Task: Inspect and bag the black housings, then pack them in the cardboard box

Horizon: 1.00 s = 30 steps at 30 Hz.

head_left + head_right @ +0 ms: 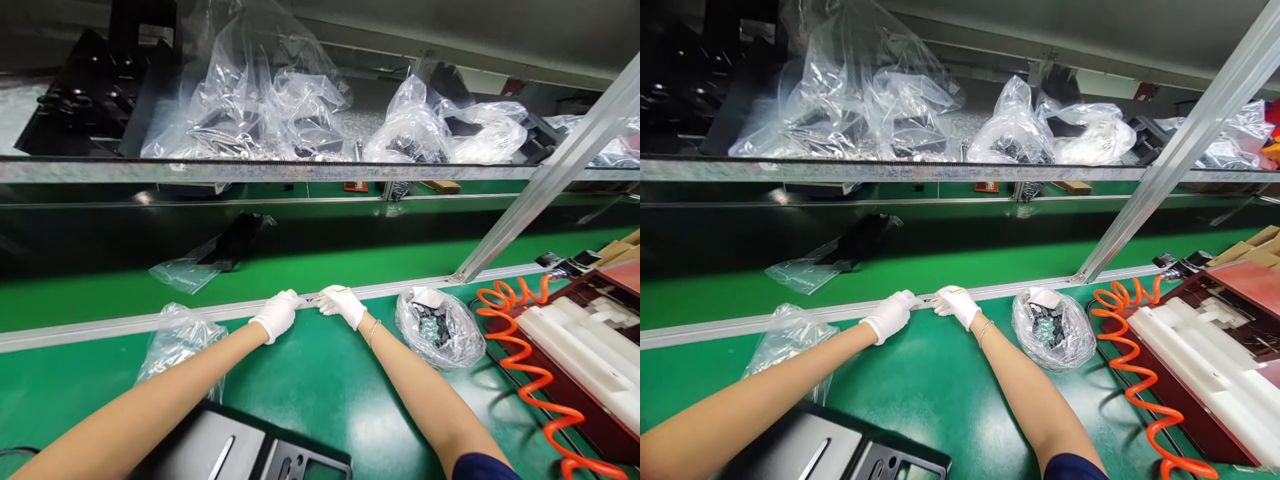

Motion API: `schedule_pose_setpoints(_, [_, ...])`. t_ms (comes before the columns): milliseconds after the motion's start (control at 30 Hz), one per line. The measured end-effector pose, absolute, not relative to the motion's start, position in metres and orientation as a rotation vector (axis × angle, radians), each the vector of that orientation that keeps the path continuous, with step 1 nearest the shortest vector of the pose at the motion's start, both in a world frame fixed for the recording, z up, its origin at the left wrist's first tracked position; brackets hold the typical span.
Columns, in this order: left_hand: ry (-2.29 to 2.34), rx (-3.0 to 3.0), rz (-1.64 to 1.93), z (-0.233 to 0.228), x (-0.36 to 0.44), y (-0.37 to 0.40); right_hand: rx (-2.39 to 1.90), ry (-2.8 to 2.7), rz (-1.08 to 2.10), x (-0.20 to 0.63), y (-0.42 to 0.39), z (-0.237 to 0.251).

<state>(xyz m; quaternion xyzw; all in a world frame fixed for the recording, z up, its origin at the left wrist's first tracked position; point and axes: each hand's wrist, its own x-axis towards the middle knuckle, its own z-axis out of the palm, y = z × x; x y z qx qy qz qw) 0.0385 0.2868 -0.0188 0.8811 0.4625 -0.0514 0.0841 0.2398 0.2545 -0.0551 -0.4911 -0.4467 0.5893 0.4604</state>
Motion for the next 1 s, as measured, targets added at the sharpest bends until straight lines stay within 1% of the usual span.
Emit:
schedule_pose_setpoints(167, [1.398, 2.486, -0.162, -0.018, 0.045, 0.300, -1.241, -1.039, 1.434, 0.252, 0.239, -0.047])
schedule_pose_setpoints(367, [1.463, 2.389, -0.063, -0.019, 0.028, 0.310, -1.246, -1.095, 1.233, 0.283, 0.231, -0.017])
schedule_pose_setpoints(500, [1.446, 2.422, -0.082, -0.018, 0.014, 0.303, -1.275, -1.224, 1.341, 0.294, 0.228, -0.006])
schedule_pose_setpoints(700, [1.448, 2.435, -0.161, -0.029, 0.024, 0.303, -1.234, -1.208, 1.364, 0.272, 0.227, -0.013])
schedule_pose_setpoints(833, [1.427, 2.427, -0.118, -0.032, 0.024, 0.307, -1.212, -1.248, 1.392, 0.251, 0.232, -0.026])
schedule_pose_setpoints(1000, [1.399, 2.420, -0.075, -0.026, 0.015, 0.311, -1.221, -1.336, 1.319, 0.242, 0.240, -0.039])
